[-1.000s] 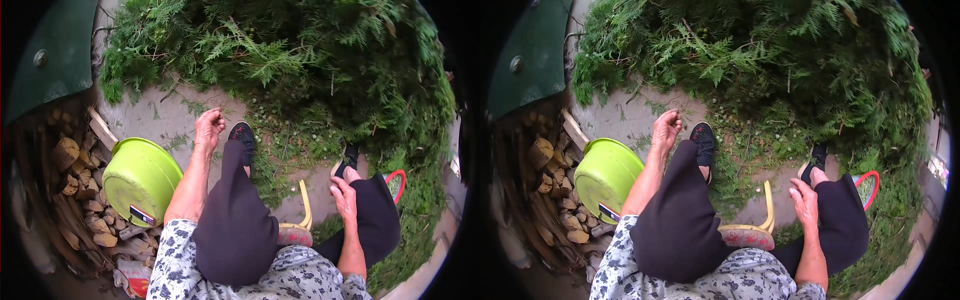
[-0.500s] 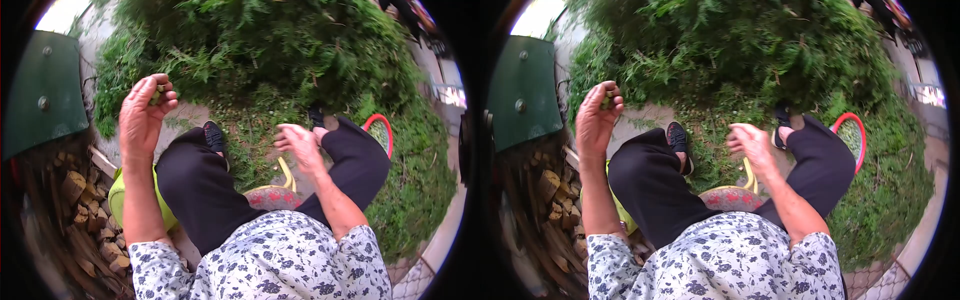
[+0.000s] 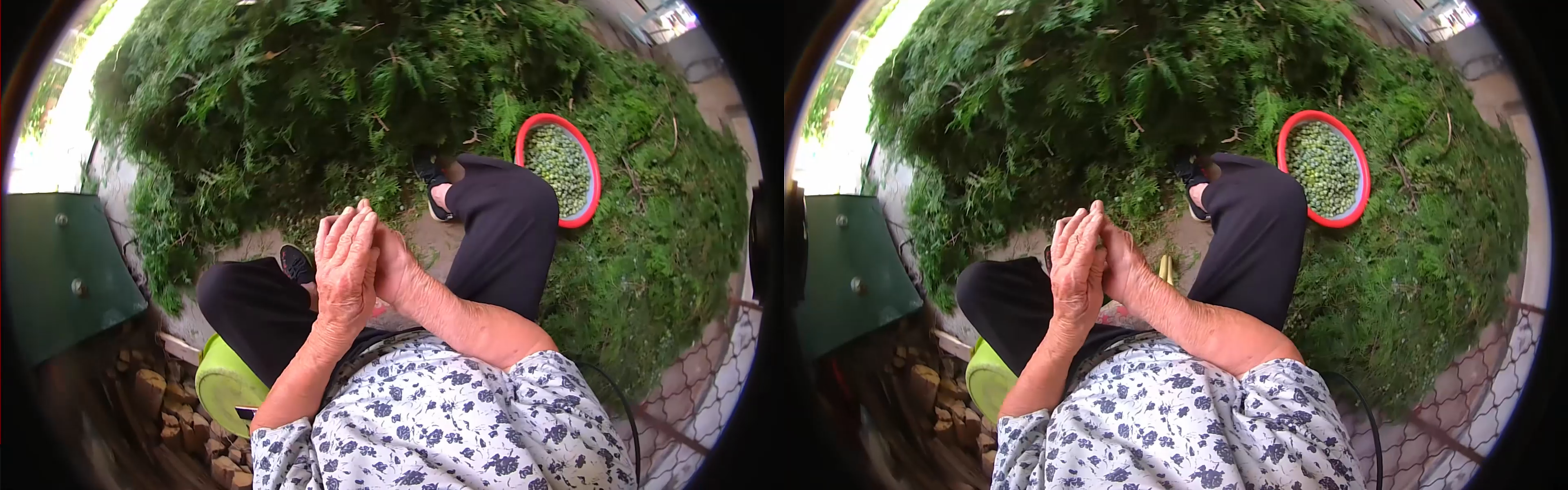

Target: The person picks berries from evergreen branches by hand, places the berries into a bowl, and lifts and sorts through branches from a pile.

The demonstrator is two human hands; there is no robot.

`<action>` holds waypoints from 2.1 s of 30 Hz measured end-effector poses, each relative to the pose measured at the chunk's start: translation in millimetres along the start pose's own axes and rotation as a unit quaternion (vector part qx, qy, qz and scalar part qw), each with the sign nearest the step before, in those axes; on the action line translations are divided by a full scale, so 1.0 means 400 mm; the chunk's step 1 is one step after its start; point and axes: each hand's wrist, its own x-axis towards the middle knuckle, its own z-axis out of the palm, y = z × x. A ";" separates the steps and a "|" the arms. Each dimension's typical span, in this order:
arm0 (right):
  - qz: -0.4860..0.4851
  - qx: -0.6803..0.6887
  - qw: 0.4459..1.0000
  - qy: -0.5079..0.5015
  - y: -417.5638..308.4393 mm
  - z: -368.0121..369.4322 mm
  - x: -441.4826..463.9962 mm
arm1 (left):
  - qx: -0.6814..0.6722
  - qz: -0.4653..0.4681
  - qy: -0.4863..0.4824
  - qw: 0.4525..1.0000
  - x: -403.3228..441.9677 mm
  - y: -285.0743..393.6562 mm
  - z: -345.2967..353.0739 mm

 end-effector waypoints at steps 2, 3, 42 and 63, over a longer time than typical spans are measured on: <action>-0.023 0.022 0.999 0.021 -0.013 0.003 -0.032 | 0.037 0.008 -0.036 0.999 0.009 0.020 0.017; -0.026 0.000 0.999 0.023 -0.021 -0.004 -0.041 | 0.013 -0.002 -0.049 0.999 0.007 0.023 0.024; -0.569 0.020 0.771 0.284 -0.726 -0.551 -0.748 | 0.041 -0.088 -0.482 0.871 -0.156 0.000 0.128; -0.443 0.139 0.759 0.457 -0.395 -1.063 -0.765 | 0.102 0.003 -0.496 0.862 0.128 0.044 0.191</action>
